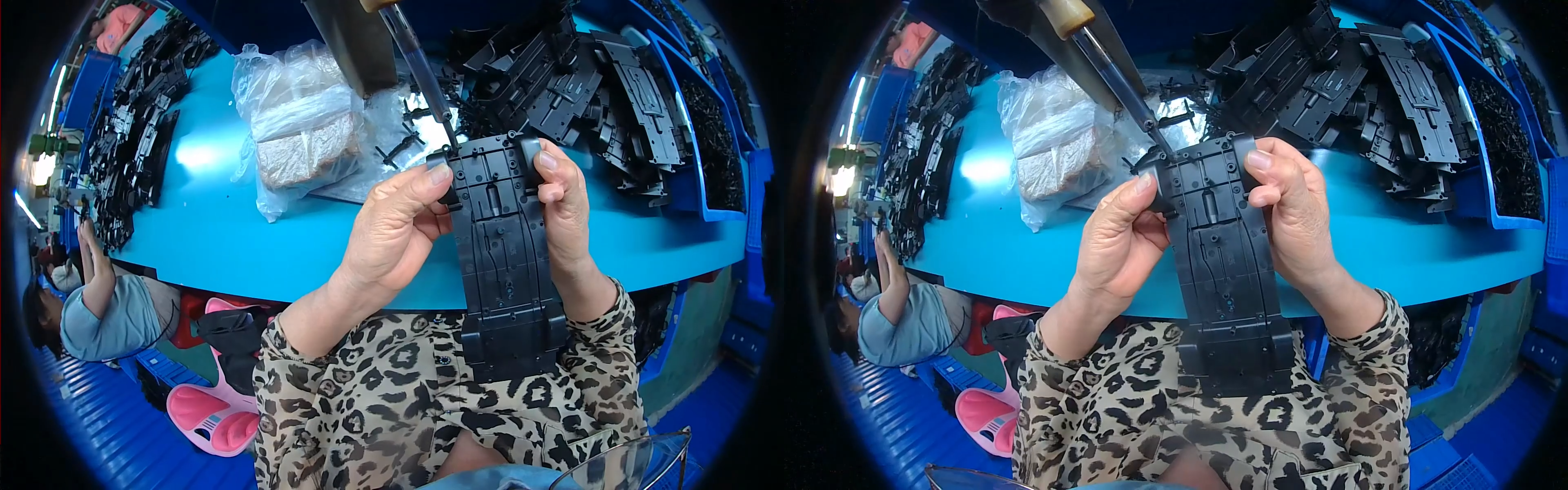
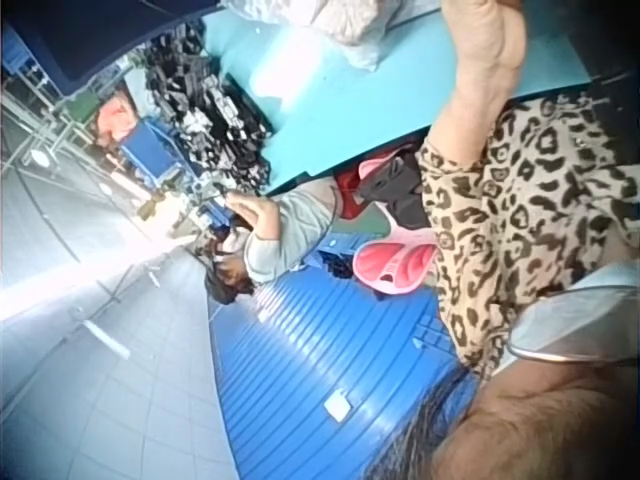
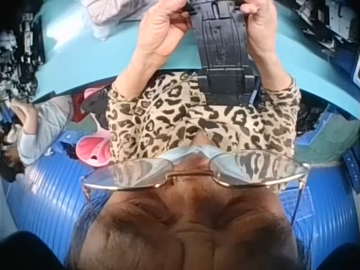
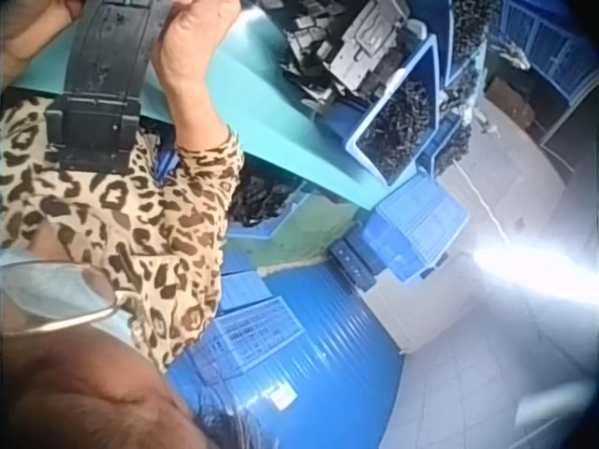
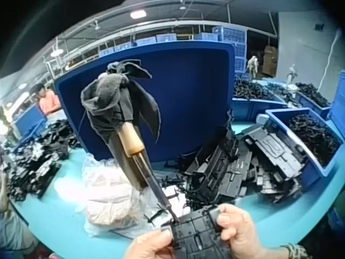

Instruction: Assembling the chassis and components of a black toy truck using a suspended power screwdriver on an assembly line.

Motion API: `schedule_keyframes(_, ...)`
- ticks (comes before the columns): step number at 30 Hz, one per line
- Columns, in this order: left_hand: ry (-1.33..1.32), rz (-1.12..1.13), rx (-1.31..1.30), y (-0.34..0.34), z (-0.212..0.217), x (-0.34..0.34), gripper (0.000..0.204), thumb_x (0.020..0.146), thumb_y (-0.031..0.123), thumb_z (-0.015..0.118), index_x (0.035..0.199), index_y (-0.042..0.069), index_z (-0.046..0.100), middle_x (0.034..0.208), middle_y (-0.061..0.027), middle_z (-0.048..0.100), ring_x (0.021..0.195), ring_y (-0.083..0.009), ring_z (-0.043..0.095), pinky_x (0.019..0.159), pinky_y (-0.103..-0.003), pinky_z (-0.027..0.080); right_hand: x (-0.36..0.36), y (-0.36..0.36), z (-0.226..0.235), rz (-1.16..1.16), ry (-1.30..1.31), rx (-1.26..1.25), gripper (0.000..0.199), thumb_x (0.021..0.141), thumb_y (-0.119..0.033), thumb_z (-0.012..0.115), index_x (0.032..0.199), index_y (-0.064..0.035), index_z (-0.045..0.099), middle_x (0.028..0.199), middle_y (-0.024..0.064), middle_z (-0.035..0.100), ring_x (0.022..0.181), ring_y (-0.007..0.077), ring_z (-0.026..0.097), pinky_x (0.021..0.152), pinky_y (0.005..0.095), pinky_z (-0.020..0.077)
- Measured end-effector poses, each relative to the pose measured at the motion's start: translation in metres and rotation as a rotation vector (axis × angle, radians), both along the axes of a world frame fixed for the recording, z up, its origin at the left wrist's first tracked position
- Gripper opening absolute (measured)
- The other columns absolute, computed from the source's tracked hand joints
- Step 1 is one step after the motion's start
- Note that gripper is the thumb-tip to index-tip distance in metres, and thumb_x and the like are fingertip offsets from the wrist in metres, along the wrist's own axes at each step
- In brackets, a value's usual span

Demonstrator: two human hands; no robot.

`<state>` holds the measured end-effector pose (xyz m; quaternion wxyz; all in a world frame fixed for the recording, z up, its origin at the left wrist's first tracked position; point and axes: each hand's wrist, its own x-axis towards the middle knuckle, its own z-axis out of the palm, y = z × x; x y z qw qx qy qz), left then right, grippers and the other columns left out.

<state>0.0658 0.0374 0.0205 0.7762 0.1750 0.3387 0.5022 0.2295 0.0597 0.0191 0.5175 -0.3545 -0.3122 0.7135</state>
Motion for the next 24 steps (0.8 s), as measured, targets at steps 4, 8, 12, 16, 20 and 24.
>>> schedule_keyframes(4,-0.004,-0.004,0.006,-0.0002,-0.0007,-0.0014,0.019,0.08,0.022,0.054,0.085,0.004,0.057,0.081,-0.0026,0.058,0.069,-0.0094,0.052,0.065,-0.024,0.042,-0.0025,-0.0002,-0.0009,-0.002,-0.006,0.025,0.025,0.08,-0.024,0.051,0.086,0.0009,0.049,0.065,-0.0048,0.05,0.05,-0.0038,0.046,0.048,0.01,0.0406)
schedule_keyframes(8,-0.013,-0.014,0.017,0.0,0.0014,-0.0015,0.02,0.08,0.022,0.054,0.086,0.003,0.057,0.082,-0.0028,0.058,0.07,-0.0095,0.052,0.065,-0.024,0.042,-0.0011,-0.0002,-0.0023,0.014,-0.014,0.094,0.027,0.08,-0.025,0.05,0.087,0.0012,0.049,0.066,-0.0032,0.051,0.05,-0.0036,0.046,0.047,0.0098,0.0407)
schedule_keyframes(12,-0.006,-0.022,0.022,-0.0001,0.0015,-0.0029,0.02,0.08,0.022,0.054,0.087,0.003,0.057,0.083,-0.0031,0.058,0.071,-0.0092,0.052,0.065,-0.024,0.042,-0.0021,-0.0003,-0.0021,0.01,-0.012,0.068,0.027,0.08,-0.025,0.05,0.087,0.0013,0.049,0.066,-0.0029,0.051,0.05,-0.0036,0.047,0.047,0.0095,0.0406)
schedule_keyframes(16,0.006,-0.022,0.026,0.0001,0.0015,-0.0023,0.021,0.08,0.023,0.055,0.086,0.003,0.057,0.082,-0.003,0.058,0.07,-0.0086,0.052,0.064,-0.023,0.041,-0.0018,-0.0005,-0.001,0.012,-0.017,0.046,0.028,0.08,-0.026,0.05,0.087,0.0015,0.049,0.066,-0.0025,0.052,0.05,-0.0031,0.047,0.047,0.0102,0.0411)
schedule_keyframes(20,0.016,-0.021,0.014,0.0001,0.0033,-0.0016,0.02,0.08,0.023,0.055,0.085,0.004,0.058,0.082,-0.0027,0.058,0.069,-0.0083,0.051,0.064,-0.023,0.041,-0.0022,-0.0013,0.001,0.0,-0.033,0.044,0.029,0.081,-0.026,0.049,0.087,0.0018,0.049,0.067,-0.0012,0.053,0.051,-0.002,0.049,0.047,0.0111,0.0417)
schedule_keyframes(24,0.014,-0.025,0.01,0.0004,0.0027,-0.0017,0.02,0.08,0.023,0.055,0.085,0.004,0.058,0.08,-0.0025,0.058,0.069,-0.0082,0.051,0.064,-0.023,0.041,-0.0012,-0.0011,-0.0003,0.005,-0.02,0.051,0.029,0.081,-0.026,0.049,0.087,0.002,0.049,0.068,-0.0004,0.054,0.051,-0.0014,0.049,0.048,0.0113,0.0419)
